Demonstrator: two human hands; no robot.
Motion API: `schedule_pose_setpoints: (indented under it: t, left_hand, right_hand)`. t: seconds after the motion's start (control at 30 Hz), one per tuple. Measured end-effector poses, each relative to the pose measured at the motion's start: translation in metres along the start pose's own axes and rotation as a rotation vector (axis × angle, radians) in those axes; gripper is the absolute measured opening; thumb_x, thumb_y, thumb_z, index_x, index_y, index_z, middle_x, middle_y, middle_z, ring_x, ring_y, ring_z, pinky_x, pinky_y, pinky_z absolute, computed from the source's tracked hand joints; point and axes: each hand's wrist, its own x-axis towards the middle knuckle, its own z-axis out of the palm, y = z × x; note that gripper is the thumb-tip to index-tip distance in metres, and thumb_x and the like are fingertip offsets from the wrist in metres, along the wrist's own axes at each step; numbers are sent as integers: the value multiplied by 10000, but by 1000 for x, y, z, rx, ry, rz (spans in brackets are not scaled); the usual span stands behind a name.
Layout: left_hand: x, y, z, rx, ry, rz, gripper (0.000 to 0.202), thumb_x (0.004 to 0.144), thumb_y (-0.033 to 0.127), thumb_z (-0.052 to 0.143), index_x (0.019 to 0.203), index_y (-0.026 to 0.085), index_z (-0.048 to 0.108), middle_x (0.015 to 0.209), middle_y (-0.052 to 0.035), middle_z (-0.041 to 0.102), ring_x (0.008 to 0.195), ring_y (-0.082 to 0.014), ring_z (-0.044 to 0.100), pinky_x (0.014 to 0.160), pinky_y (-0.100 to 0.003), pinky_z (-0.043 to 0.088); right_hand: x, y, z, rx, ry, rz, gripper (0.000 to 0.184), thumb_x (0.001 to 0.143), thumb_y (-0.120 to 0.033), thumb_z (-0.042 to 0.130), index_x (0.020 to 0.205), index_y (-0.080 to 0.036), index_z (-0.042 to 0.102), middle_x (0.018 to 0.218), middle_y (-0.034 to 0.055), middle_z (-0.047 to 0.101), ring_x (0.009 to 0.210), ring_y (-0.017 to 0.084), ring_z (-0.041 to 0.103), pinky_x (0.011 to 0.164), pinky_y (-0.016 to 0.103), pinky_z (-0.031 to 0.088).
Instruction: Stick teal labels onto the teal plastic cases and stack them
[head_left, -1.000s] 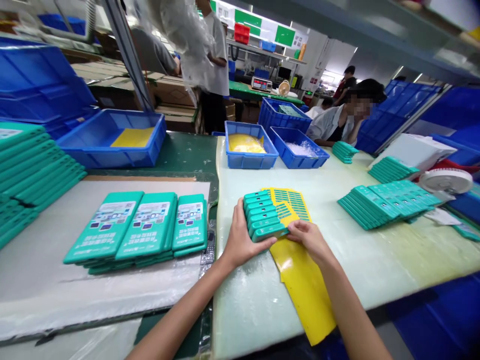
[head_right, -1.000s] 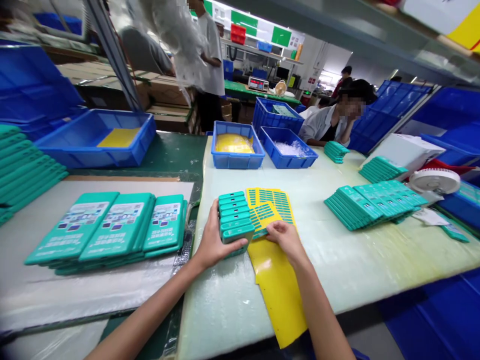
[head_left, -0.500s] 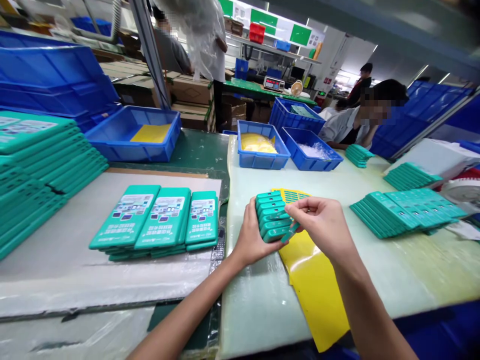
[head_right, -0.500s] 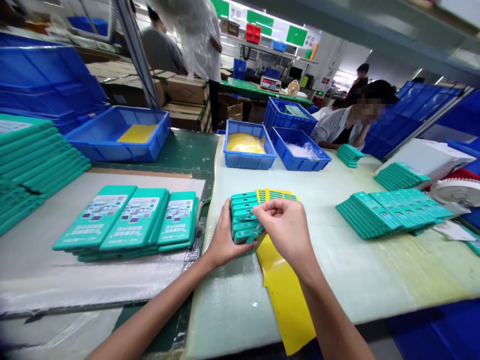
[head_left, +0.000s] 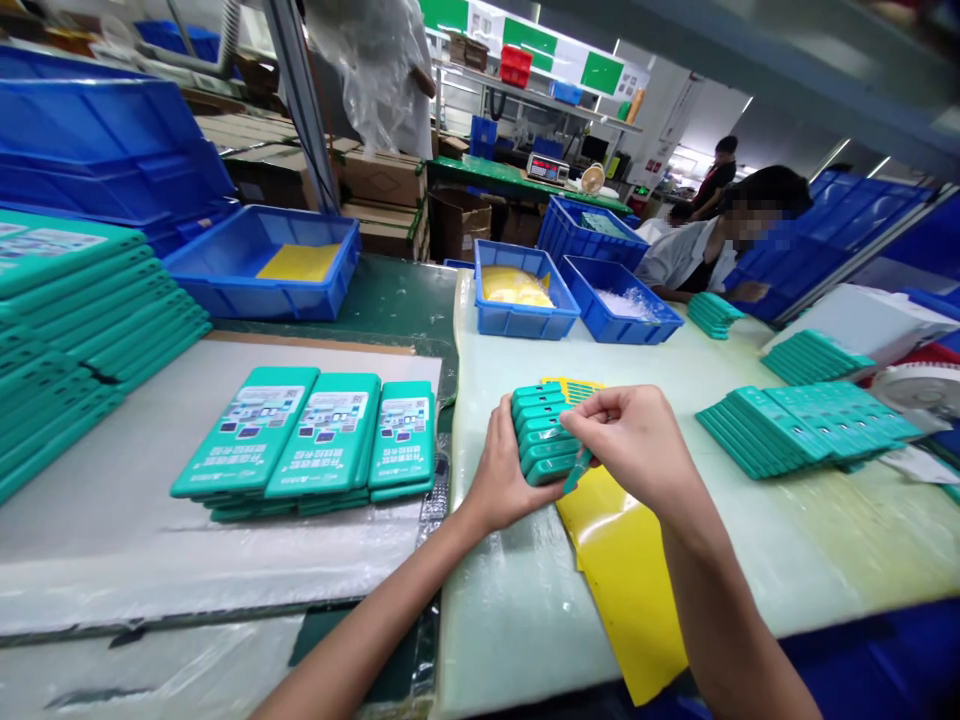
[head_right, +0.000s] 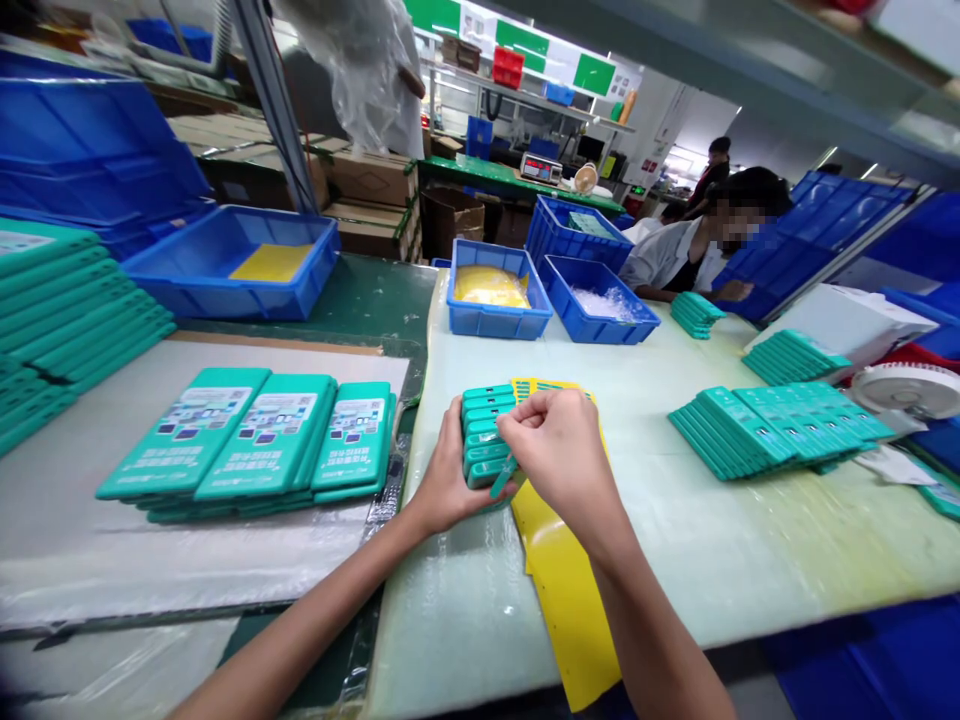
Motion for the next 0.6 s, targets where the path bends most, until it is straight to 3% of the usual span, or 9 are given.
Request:
schedule_pose_setpoints:
  t: [0.13, 0.23, 0.33, 0.4, 0.47, 0.53, 0.6]
  left_hand:
    - [0, -1, 0, -8, 5, 3, 1327, 733, 613, 974, 1698, 220, 152, 1652, -239, 383, 1589, -485, 402, 1327, -691, 369]
    - [0, -2, 0, -9, -3, -3, 1362, 733, 675, 960, 1706, 211, 127, 1632, -246, 399, 1575, -488, 414, 1322, -704, 366]
    - [-1, -3, 1, -5, -6, -9, 1406, 733, 751, 943, 1716, 211, 95, 1651, -259, 370, 1606, -507, 369, 1332, -727, 334]
    - [-1, -3, 1, 2, -8, 0, 1417, 737, 769, 936, 1722, 221, 78, 1672, -263, 349, 1626, -513, 340, 1342, -737, 309]
    - [-1, -4, 1, 10, -10, 15, 1418, 741, 788, 925, 1723, 220, 73, 1686, -267, 336, 1639, -515, 320, 1353, -741, 285]
    - [-1, -4, 0, 13, -12, 18, 1420, 745, 812, 908, 1721, 210, 70, 1688, -275, 333, 1646, -518, 304, 1356, -743, 276]
    - [-1, -3, 0, 6, -11, 13, 1414, 746, 816, 904, 1719, 206, 79, 1681, -274, 345, 1645, -517, 308, 1354, -737, 285]
  right_hand:
    - [2, -3, 2, -94, 4, -3, 175, 746, -249, 682, 585, -186, 708, 543, 23, 639, 546, 172, 604, 547, 282, 408]
    - [6, -5, -2, -307, -17, -57, 240, 755, -105, 694, 530, -188, 685, 516, 9, 614, 541, 136, 527, 556, 285, 348]
    - [10, -1, -18, -383, -91, -105, 392, 851, -177, 734, 472, -189, 634, 474, 5, 550, 507, 116, 445, 533, 297, 286]
    - [11, 4, -33, -230, -124, -113, 358, 883, -367, 778, 580, -179, 741, 539, 18, 611, 522, 132, 515, 524, 284, 337]
    - [11, 8, -43, 9, -141, -99, 307, 786, -477, 859, 820, -172, 868, 685, 41, 724, 618, 177, 649, 565, 283, 470]
    - [10, 9, -45, 220, -99, -68, 426, 660, -466, 935, 966, -172, 898, 770, 54, 769, 694, 203, 711, 626, 301, 564]
    - [9, 8, -36, 341, 5, -44, 450, 615, -443, 954, 960, -160, 894, 766, 59, 769, 700, 200, 722, 651, 310, 602]
